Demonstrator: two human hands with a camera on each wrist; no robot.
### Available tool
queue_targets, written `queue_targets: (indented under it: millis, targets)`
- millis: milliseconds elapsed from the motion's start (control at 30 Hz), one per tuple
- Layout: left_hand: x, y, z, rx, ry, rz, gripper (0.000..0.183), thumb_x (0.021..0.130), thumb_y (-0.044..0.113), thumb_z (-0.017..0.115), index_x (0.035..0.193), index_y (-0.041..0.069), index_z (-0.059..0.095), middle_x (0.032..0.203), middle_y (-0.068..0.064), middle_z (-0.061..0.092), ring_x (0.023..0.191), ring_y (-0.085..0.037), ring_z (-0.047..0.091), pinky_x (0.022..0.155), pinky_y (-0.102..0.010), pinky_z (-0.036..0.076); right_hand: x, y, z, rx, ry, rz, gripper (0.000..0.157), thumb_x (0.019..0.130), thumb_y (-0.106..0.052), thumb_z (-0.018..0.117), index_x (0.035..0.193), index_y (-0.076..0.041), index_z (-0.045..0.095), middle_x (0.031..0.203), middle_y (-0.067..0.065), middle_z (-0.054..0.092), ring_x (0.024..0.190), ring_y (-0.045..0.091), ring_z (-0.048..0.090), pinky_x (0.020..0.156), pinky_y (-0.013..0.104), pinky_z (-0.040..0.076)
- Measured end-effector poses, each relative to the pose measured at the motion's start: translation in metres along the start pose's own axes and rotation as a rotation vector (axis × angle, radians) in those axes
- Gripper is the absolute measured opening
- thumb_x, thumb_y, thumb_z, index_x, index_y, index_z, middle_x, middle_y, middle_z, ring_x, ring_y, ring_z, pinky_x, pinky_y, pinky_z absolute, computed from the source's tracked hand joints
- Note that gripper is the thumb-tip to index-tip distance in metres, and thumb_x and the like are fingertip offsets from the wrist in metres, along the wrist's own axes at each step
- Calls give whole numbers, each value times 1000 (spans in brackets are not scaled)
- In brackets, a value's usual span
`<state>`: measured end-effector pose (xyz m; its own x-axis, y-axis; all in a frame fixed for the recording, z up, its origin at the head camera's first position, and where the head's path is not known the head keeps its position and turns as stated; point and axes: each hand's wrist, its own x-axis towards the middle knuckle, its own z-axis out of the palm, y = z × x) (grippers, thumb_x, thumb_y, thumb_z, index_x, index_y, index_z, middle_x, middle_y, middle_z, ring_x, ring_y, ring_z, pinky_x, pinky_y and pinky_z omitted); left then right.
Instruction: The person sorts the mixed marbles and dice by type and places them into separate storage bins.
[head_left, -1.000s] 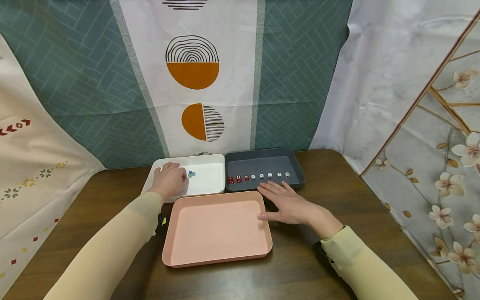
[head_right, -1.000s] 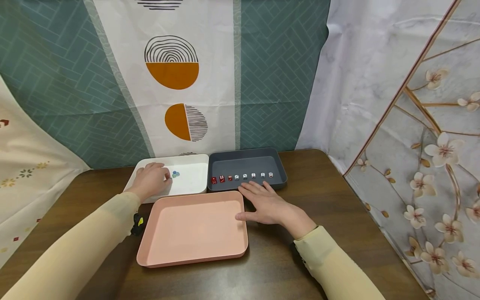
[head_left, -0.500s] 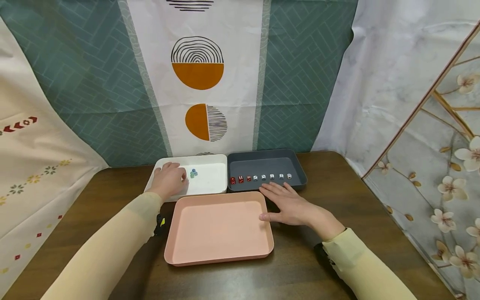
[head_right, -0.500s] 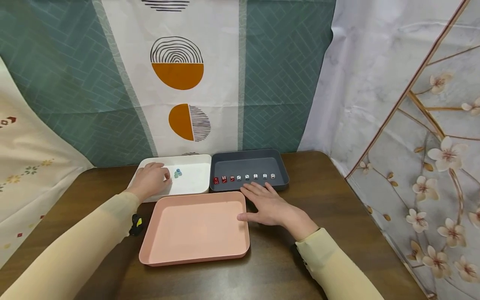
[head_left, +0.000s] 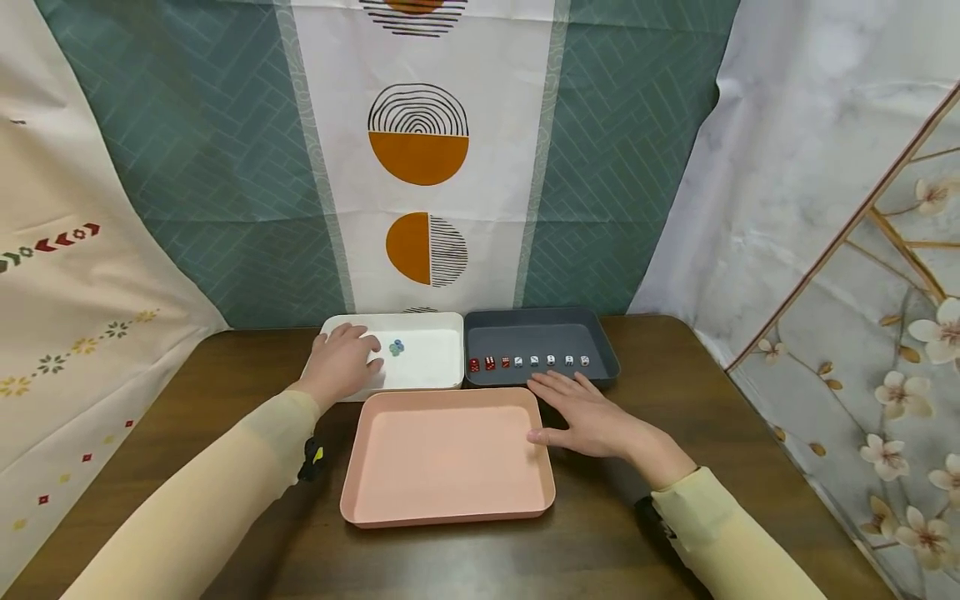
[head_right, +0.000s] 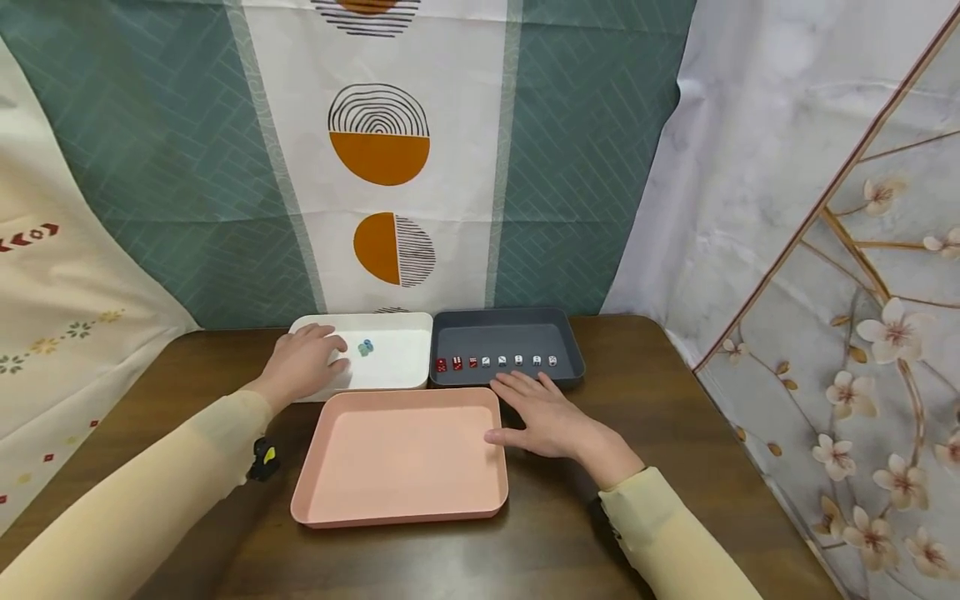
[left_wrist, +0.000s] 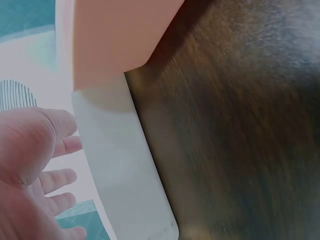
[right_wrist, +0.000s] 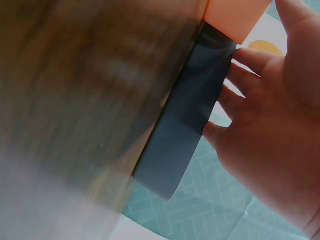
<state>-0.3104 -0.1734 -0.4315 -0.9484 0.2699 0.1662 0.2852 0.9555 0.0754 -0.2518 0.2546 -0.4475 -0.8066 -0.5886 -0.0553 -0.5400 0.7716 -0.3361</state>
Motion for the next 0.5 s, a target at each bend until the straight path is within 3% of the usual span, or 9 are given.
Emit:
queue_targets:
  millis: [167,500]
  targets:
    - [2,10,2,-15,24,25,37,108,23,71,139,2,72,158,-30,56,152,-54,41,117,-82,30,-4,12,-3,-12,7,6,94,105,-67,65,173,-9,37,179,15,31,166,40,23,132,66,9]
    - [-13,24,2,3,74,79,48,108,27,71,148,0,67,160,-28,54,153,-53,42,119,-80,30,-1,16,3,-43,23,25,88,107,-64,62,172,-9,40,176,17,36,165,41,28,132,65,13]
